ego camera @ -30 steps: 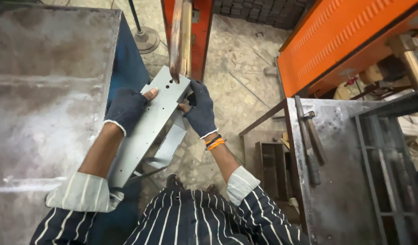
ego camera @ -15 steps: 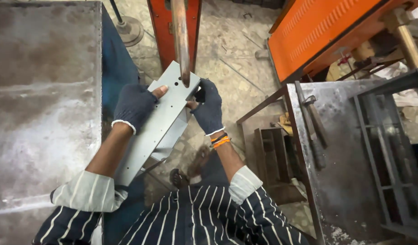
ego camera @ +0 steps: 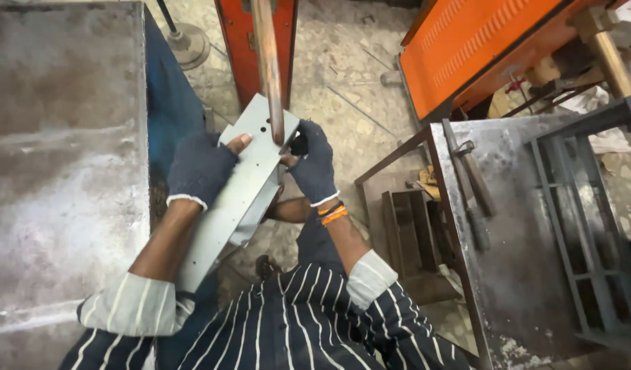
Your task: Assembling and spot welding metal components together to form a chassis using a welding machine and a hammer for alignment.
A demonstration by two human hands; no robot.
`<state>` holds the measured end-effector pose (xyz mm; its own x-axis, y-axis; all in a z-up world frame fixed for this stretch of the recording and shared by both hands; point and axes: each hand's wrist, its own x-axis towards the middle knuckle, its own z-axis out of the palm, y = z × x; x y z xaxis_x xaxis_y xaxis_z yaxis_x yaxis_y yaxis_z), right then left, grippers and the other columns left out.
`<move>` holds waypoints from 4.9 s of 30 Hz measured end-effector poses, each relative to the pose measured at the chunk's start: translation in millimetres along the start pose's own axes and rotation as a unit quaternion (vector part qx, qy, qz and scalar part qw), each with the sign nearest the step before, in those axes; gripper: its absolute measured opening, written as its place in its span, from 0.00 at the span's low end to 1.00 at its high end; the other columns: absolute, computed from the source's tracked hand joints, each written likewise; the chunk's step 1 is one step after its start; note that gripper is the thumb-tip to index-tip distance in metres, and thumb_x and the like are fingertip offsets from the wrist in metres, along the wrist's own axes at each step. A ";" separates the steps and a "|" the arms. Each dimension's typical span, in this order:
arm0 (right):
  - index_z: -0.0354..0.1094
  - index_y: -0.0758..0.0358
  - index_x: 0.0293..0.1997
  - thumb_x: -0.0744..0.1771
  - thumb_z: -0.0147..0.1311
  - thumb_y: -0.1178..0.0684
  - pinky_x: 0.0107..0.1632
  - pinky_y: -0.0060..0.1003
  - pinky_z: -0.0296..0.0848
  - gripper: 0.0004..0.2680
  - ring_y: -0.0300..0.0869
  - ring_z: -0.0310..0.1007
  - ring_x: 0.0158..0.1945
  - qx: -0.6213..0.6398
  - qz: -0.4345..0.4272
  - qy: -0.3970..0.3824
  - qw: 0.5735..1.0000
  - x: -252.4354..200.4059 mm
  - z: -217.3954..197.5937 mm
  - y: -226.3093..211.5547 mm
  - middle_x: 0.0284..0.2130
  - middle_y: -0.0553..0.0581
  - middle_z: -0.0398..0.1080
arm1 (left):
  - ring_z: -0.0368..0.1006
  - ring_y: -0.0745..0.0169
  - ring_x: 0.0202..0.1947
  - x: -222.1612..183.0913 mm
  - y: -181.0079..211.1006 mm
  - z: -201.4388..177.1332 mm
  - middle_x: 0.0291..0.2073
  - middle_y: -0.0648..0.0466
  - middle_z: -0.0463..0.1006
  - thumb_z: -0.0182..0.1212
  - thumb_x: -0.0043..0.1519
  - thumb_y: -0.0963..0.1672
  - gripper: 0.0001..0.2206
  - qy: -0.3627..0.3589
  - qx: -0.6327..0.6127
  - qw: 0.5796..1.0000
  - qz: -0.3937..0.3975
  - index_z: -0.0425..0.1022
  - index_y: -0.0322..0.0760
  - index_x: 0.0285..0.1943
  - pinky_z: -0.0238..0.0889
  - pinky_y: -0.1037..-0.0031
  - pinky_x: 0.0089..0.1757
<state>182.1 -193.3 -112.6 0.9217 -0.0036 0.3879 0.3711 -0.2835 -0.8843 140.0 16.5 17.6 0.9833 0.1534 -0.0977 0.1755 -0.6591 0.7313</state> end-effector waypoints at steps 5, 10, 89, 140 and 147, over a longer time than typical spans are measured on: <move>0.65 0.66 0.59 0.56 0.70 0.62 0.45 0.34 0.78 0.26 0.40 0.77 0.41 0.001 0.003 -0.004 1.000 -3.2 -1.6 -10.6 0.42 0.56 0.73 | 0.79 0.42 0.26 -5.5 9.1 -3.8 0.22 0.39 0.79 0.62 0.59 0.59 0.26 -0.007 0.013 0.999 -0.031 0.83 0.31 0.35 0.67 0.55 0.34; 0.65 0.67 0.60 0.56 0.69 0.61 0.44 0.34 0.77 0.26 0.40 0.76 0.40 -0.002 0.002 -0.020 1.000 -0.9 -8.6 -11.6 0.41 0.56 0.72 | 0.79 0.38 0.30 -2.0 -1.8 3.6 0.27 0.38 0.80 0.63 0.58 0.59 0.27 0.039 0.033 0.999 0.018 0.83 0.32 0.39 0.68 0.54 0.36; 0.74 0.70 0.53 0.69 0.59 0.46 0.37 0.31 0.72 0.15 0.35 0.72 0.32 0.299 0.147 -0.084 0.939 24.7 -14.7 2.6 0.32 0.51 0.74 | 0.79 0.37 0.33 22.2 -3.3 0.3 0.28 0.36 0.81 0.60 0.60 0.59 0.26 -0.065 0.061 0.996 0.011 0.82 0.31 0.43 0.69 0.54 0.38; 0.61 0.64 0.69 0.62 0.57 0.58 0.56 0.41 0.76 0.25 0.49 0.73 0.60 0.003 0.072 -0.117 0.991 -34.6 -29.0 -83.7 0.64 0.63 0.65 | 0.79 0.37 0.28 59.6 -20.5 -31.1 0.24 0.35 0.80 0.62 0.56 0.62 0.29 -0.104 0.132 0.986 0.020 0.85 0.33 0.32 0.68 0.53 0.38; 0.58 0.67 0.71 0.61 0.52 0.64 0.66 0.43 0.70 0.27 0.51 0.69 0.67 0.092 0.073 -0.123 0.985 -44.6 -36.2 -78.7 0.68 0.65 0.62 | 0.78 0.36 0.26 55.7 -24.2 -27.5 0.22 0.32 0.77 0.61 0.59 0.61 0.31 -0.106 0.089 0.990 -0.003 0.82 0.28 0.29 0.68 0.52 0.36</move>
<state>107.7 -205.5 -50.9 0.9579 0.2076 0.1985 0.2259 -0.1178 -0.9670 189.2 61.2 13.1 0.9668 0.0112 -0.2553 0.1681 -0.7804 0.6023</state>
